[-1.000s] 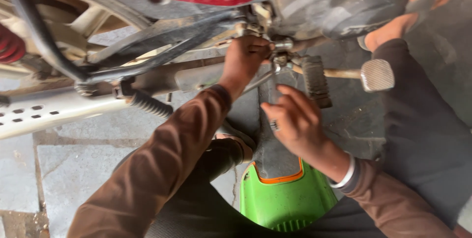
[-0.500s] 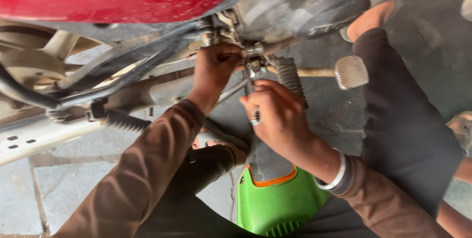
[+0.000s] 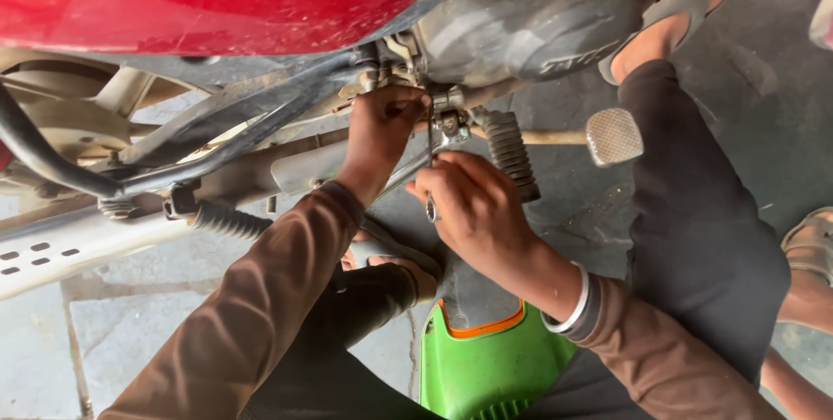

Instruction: Adjusting and tightening bolts near the engine and exhaust mounting of a motorcycle.

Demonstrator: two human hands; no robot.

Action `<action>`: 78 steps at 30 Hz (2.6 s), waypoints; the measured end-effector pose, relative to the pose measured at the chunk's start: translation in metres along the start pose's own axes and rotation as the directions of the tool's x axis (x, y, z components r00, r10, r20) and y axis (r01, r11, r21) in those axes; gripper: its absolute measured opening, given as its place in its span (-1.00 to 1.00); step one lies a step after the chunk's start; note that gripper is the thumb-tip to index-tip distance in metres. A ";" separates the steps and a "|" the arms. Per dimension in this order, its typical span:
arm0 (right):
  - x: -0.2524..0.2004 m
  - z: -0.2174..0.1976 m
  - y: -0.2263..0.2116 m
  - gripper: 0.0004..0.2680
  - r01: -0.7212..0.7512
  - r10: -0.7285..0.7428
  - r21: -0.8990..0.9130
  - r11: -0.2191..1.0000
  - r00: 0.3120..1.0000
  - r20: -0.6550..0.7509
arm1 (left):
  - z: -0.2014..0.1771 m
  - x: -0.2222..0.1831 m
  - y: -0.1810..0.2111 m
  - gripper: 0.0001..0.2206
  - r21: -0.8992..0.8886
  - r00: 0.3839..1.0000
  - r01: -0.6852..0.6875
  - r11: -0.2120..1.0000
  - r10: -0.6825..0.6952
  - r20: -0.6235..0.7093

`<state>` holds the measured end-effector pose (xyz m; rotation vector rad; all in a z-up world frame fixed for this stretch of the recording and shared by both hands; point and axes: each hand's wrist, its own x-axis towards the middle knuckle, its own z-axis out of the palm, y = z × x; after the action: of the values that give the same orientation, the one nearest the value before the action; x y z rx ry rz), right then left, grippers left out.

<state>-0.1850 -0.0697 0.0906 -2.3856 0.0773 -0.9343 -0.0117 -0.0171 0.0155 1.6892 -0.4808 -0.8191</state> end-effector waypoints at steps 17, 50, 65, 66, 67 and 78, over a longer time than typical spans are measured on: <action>0.075 -0.008 0.073 -0.84 -0.277 0.282 0.201 0.940 0.959 0.004 | -0.013 -0.004 -0.019 -0.74 -0.037 0.990 -0.023 0.999 0.028 0.139; -0.020 0.011 -0.008 -0.80 0.218 -0.195 -0.078 0.973 0.953 0.231 | -0.015 -0.016 0.017 -0.80 0.018 0.974 0.166 0.986 -0.166 0.154; -0.025 0.017 0.000 -0.78 0.223 -0.200 -0.086 0.971 0.956 0.216 | -0.006 -0.010 -0.002 -0.80 0.030 0.989 0.109 0.994 -0.112 0.096; -0.026 0.017 0.001 -0.78 0.205 -0.189 -0.054 0.977 0.958 0.214 | -0.005 -0.010 -0.004 -0.79 0.022 0.990 0.106 0.994 -0.108 0.092; -0.027 0.017 0.003 -0.78 0.205 -0.189 -0.054 0.977 0.958 0.214 | -0.005 -0.008 -0.004 -0.79 0.023 0.990 0.106 0.994 -0.108 0.092; -0.011 0.010 0.001 -0.78 0.037 -0.041 0.064 0.997 0.997 0.063 | -0.004 -0.005 0.000 -0.77 0.027 0.991 0.120 0.992 -0.121 0.060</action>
<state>-0.1870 -0.0627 0.0774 -2.3643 -0.0234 -0.8640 -0.0127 -0.0111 0.0175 1.7315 -0.4354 -0.9589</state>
